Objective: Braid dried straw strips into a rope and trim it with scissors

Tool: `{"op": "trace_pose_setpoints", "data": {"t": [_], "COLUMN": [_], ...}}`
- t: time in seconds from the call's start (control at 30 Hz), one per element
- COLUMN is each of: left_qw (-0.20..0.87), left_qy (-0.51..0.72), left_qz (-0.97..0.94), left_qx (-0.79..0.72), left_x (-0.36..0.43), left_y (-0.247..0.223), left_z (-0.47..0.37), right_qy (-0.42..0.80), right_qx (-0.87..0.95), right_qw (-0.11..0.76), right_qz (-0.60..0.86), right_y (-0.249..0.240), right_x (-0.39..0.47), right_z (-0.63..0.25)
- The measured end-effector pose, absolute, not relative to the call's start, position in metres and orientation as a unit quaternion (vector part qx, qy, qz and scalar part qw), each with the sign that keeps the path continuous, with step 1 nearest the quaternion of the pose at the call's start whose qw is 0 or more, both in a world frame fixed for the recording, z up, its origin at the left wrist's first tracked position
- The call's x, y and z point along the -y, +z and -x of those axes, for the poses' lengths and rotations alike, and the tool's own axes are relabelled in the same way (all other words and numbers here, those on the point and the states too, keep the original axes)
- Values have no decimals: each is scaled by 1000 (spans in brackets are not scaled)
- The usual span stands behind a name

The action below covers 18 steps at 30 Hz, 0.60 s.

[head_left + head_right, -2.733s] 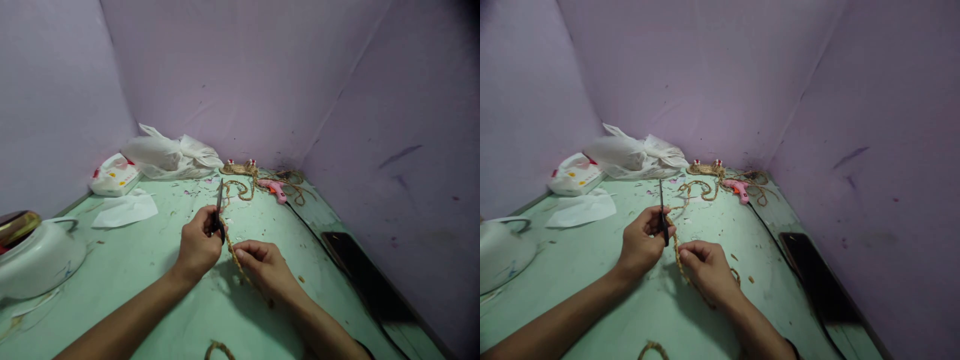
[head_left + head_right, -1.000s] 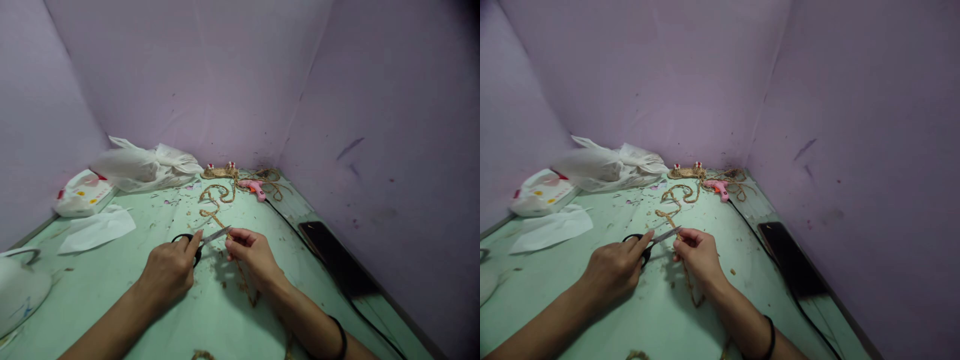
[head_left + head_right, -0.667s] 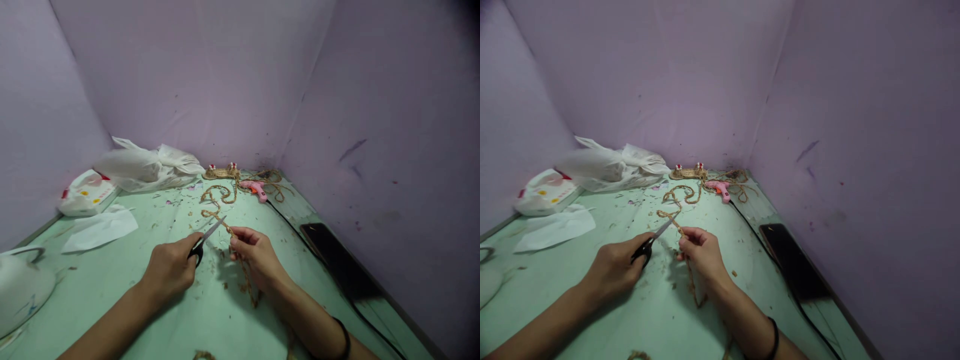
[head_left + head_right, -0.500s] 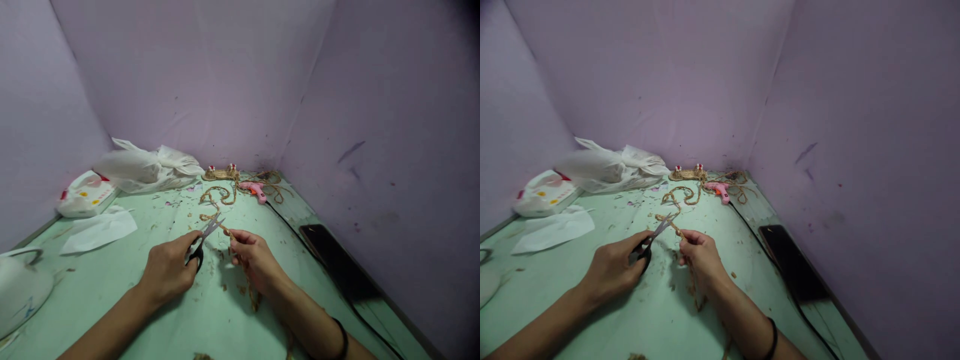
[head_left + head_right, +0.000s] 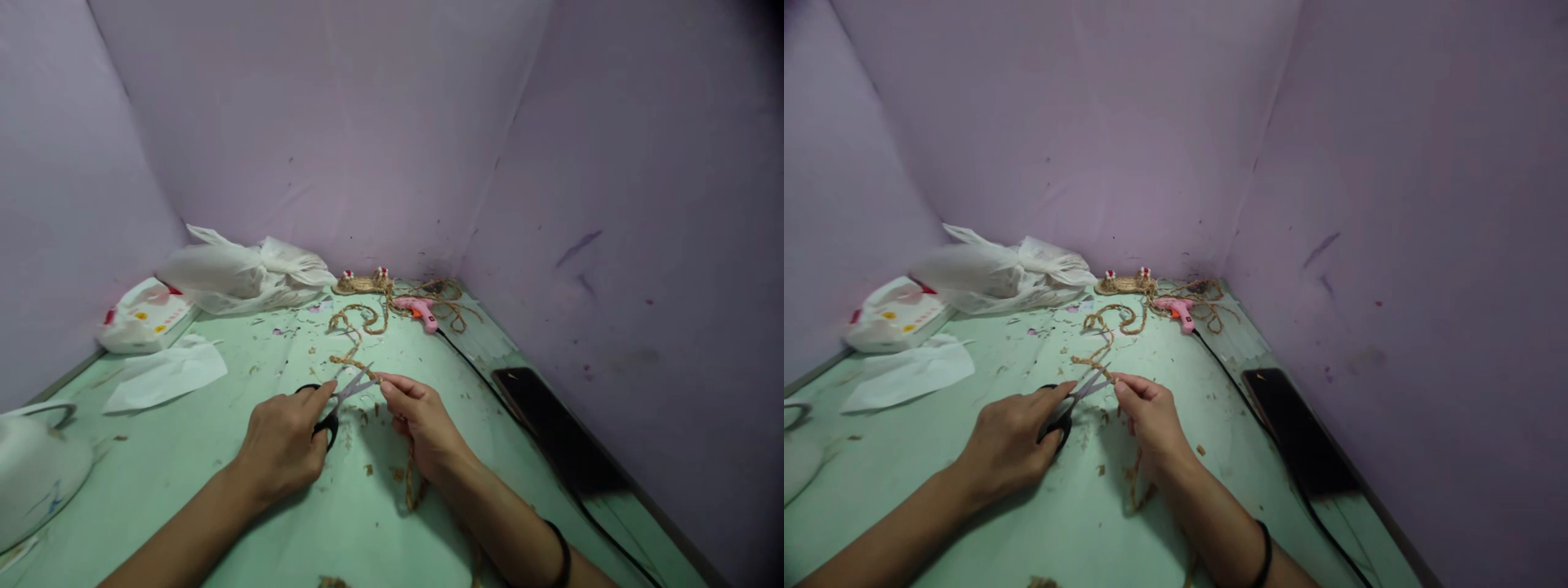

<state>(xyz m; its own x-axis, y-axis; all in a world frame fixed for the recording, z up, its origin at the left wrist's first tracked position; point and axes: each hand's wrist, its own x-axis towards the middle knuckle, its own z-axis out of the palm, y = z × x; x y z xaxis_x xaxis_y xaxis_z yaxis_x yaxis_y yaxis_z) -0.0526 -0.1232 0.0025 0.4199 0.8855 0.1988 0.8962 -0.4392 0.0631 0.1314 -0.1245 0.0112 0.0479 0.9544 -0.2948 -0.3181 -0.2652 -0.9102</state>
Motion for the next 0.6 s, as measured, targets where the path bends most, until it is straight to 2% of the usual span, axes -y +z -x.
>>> {"op": "trace_pose_setpoints", "data": {"t": [0.17,0.37,0.5,0.6], "left_qw": [20,-52,-93,-85], "left_qy": [-75,-84,-113,-143], "left_qz": [845,836,817,795], "left_qx": [530,539,558,584], "left_x": [123,119,118,119], "left_y": [3,5,9,10], "left_z": [53,55,55,54], "right_qy": [560,530,533,586], "right_qx": [358,381,380,319], "right_qw": [526,540,544,553], "right_qz": [531,532,525,499], "right_y": [9,3,5,11], "right_x": [124,121,122,122], "right_z": [-131,-133,-133,-133]}}
